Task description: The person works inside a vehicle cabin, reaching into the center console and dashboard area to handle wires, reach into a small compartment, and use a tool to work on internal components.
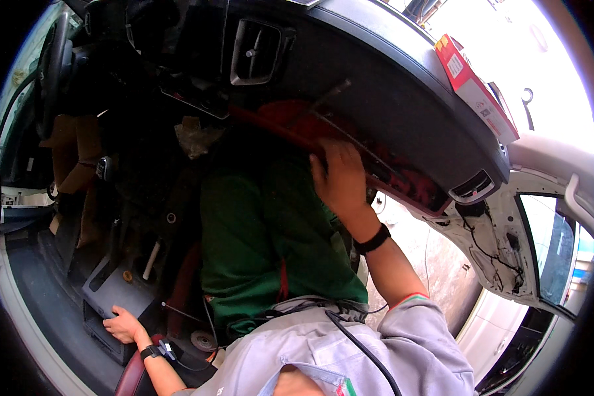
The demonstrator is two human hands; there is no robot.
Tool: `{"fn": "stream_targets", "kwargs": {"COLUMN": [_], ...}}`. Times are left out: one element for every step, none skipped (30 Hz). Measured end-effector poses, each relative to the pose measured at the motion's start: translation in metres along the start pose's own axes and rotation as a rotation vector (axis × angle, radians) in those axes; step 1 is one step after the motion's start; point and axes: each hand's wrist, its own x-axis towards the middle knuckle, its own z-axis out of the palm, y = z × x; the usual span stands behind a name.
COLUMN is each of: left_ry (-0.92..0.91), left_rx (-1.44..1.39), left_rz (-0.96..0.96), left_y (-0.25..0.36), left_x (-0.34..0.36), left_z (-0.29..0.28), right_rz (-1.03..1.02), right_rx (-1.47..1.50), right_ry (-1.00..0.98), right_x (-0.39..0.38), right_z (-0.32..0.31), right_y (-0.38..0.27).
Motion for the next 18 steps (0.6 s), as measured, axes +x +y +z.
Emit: {"fn": "stream_targets", "kwargs": {"left_ry": [-0.043,-0.021,0.007,0.034,0.009,0.01,0.016,0.021,0.029,0.05,0.049,0.048,0.047,0.035,0.021,0.065,0.072,0.08], "left_rx": [0.004,-0.016,-0.026,-0.034,-0.062,-0.055,-0.066,-0.077,-0.082,-0.081,-0.088,-0.096,-0.082,-0.066,-0.049,-0.058,-0.064,-0.071], "left_rz": [-0.027,-0.009,0.008,0.023,0.005,-0.011,0.004,0.02,0.019,0.023,0.01,-0.002,-0.014,-0.015,-0.015,-0.011,-0.01,-0.009], "left_y": [0.002,0.002,0.002,0.003,0.008,0.009,0.008,0.008,0.01,0.009,0.009,0.01,0.01,0.01,0.011,0.012,0.012,0.011], "left_x": [0.0,-0.001,-0.002,-0.002,-0.003,-0.001,-0.001,0.0,-0.001,-0.001,-0.001,-0.002,-0.002,-0.002,-0.002,-0.004,-0.004,-0.004], "left_z": [-0.008,-0.009,-0.008,-0.009,-0.012,-0.012,-0.011,-0.011,-0.012,-0.012,-0.013,-0.016,-0.016,-0.015,-0.014,-0.014,-0.014,-0.014], "right_rz": [-0.005,-0.033,-0.064,-0.074,-0.035,0.001,-0.015,0.033,0.08,0.067,0.074,0.08,0.069,0.033,-0.003,-0.013,-0.002,0.009], "right_rx": [0.012,-0.021,-0.054,-0.04,-0.1,-0.162,-0.147,-0.119,-0.093,-0.08,-0.137,-0.194,-0.182,-0.223,-0.263,-0.246,-0.292,-0.338], "right_ry": [0.003,-0.027,-0.056,-0.057,-0.123,-0.19,-0.197,-0.22,-0.244,-0.255,-0.214,-0.171,-0.181,-0.132,-0.083,-0.09,-0.107,-0.124], "right_x": [0.005,0.012,0.018,0.024,0.028,0.032,0.034,0.035,0.037,0.037,0.035,0.033,0.032,0.031,0.03,0.029,0.03,0.03], "right_z": [0.008,0.016,0.025,0.034,0.042,0.047,0.051,0.054,0.057,0.06,0.062,0.065,0.067,0.069,0.071,0.071,0.069,0.068], "right_y": [-0.002,-0.003,-0.004,-0.002,0.002,0.005,0.005,0.007,0.008,0.005,0.002,0.0,0.001,0.004,0.006,0.005,0.003,0.003]}}
